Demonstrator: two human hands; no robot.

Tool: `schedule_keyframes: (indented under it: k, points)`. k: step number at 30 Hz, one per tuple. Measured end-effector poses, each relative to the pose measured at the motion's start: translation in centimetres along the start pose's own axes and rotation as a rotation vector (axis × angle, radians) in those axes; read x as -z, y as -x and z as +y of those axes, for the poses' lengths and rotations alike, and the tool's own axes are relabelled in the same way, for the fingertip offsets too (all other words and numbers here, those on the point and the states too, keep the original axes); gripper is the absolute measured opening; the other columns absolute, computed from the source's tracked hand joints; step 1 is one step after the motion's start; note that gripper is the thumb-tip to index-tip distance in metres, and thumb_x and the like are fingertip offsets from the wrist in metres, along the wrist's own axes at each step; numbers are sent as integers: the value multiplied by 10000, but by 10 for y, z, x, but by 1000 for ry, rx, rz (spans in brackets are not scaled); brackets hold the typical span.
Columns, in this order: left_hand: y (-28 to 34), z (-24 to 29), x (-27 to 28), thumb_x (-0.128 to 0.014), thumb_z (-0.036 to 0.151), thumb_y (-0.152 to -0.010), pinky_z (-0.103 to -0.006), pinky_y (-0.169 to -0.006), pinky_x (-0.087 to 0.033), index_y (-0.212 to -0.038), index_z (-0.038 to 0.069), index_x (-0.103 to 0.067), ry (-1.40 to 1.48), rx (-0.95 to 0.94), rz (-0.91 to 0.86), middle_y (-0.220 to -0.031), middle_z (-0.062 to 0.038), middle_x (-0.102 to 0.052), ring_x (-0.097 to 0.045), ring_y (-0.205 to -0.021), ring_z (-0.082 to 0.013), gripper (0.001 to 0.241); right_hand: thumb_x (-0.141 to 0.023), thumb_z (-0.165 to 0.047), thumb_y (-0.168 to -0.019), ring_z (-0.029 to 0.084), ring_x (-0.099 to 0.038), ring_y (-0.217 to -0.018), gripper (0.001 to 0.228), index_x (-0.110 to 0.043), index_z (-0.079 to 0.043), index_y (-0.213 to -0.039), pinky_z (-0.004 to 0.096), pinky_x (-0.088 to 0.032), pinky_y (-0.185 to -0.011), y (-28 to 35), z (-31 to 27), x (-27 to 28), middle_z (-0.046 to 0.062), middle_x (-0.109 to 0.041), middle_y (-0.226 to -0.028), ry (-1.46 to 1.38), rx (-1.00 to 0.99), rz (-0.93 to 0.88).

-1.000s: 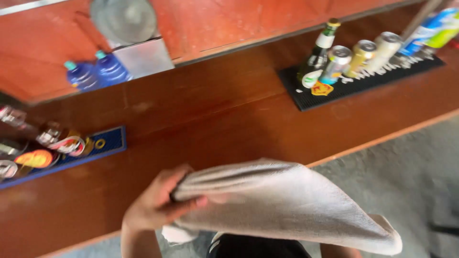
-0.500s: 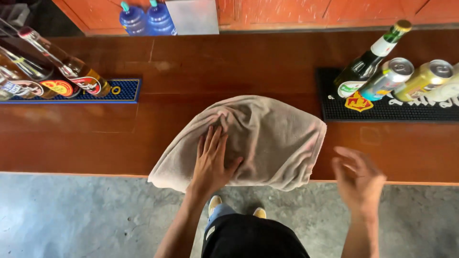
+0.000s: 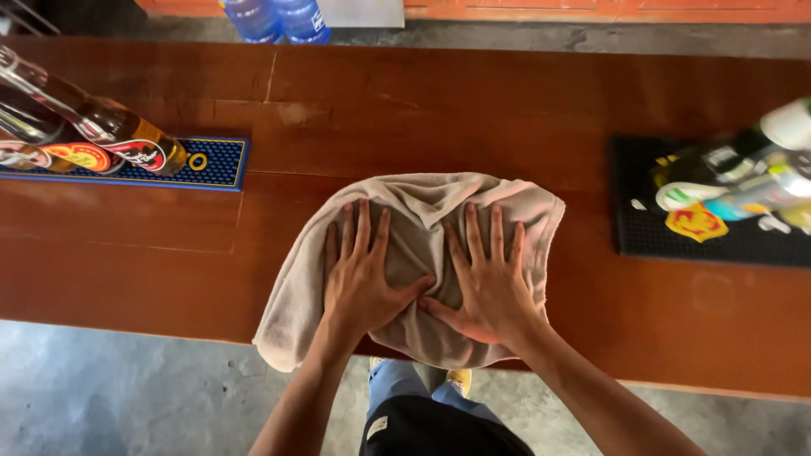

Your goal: Cleaning a bar counter and organizing drink bottles.

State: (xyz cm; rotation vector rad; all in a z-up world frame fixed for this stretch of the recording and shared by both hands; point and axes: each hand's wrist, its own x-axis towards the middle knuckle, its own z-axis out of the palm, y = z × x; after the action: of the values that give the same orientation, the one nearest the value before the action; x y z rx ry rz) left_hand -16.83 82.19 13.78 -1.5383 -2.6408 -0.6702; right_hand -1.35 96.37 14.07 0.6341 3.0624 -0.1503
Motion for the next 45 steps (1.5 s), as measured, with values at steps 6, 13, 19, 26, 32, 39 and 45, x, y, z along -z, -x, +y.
schedule_keyframes:
  k: [6, 13, 19, 26, 32, 39, 45]
  points:
    - [-42, -34, 2, -793, 708, -680, -565, -1246, -98, -1546, 2, -387, 48, 30, 21, -1655, -252, -218, -137, -1556, -426, 1189, -508, -798, -800, 532, -32, -1491, 1135, -237, 8, -1551, 741, -67, -1119, -41, -1, -12, 261, -77, -1645, -11, 83, 63]
    - [-89, -70, -6, -815, 713, -639, -577, -1247, -78, -1557, -4, -367, -31, 22, 3, -1667, -260, -184, -107, -1563, -419, 1248, -455, -806, -823, 468, -47, -1508, 1119, -229, -5, -1570, 713, -58, -1141, -109, 3, -11, 227, -92, -1654, -14, 83, 47]
    - [-125, -100, -1, -785, 774, -658, -564, -1254, -73, -1579, 17, -364, -10, -2, 15, -1684, -229, -160, -95, -1569, -410, 1264, -458, -839, -799, 454, -55, -1527, 1155, -245, -8, -1573, 700, -60, -1166, -149, 7, -7, 224, -105, -1668, 16, 120, 64]
    - [-167, -133, -3, -761, 807, -685, -580, -1253, -68, -1587, 49, -348, -66, -1, 9, -1698, -227, -135, -72, -1574, -417, 1248, -439, -861, -818, 446, -61, -1528, 1163, -255, -8, -1588, 695, -60, -1168, -203, 15, -12, 206, -129, -1672, 14, 155, 145]
    - [-216, -155, -4, -734, 844, -645, -573, -1236, -8, -1602, 52, -271, -60, 20, -68, -1676, -237, -100, -18, -1554, -403, 1326, -426, -895, -791, 388, -66, -1529, 1160, -263, -67, -1587, 650, -23, -1193, -268, 28, -9, 148, -153, -1665, 54, 109, 63]
    - [-257, -163, -8, -708, 864, -675, -560, -1256, 10, -1613, 46, -243, 5, 87, -53, -1689, -241, -89, -27, -1575, -382, 1329, -472, -882, -788, 317, -80, -1550, 1122, -330, -86, -1566, 568, -36, -1235, -320, 47, -7, 134, -176, -1679, 91, 194, 74]
    - [-266, -169, -14, -713, 852, -668, -559, -1262, 8, -1616, 44, -243, 3, 79, -39, -1688, -239, -80, -22, -1572, -404, 1332, -519, -857, -783, 270, -105, -1570, 1121, -349, -84, -1577, 515, -60, -1273, -329, 50, -8, 122, -194, -1695, 9, 222, 110]
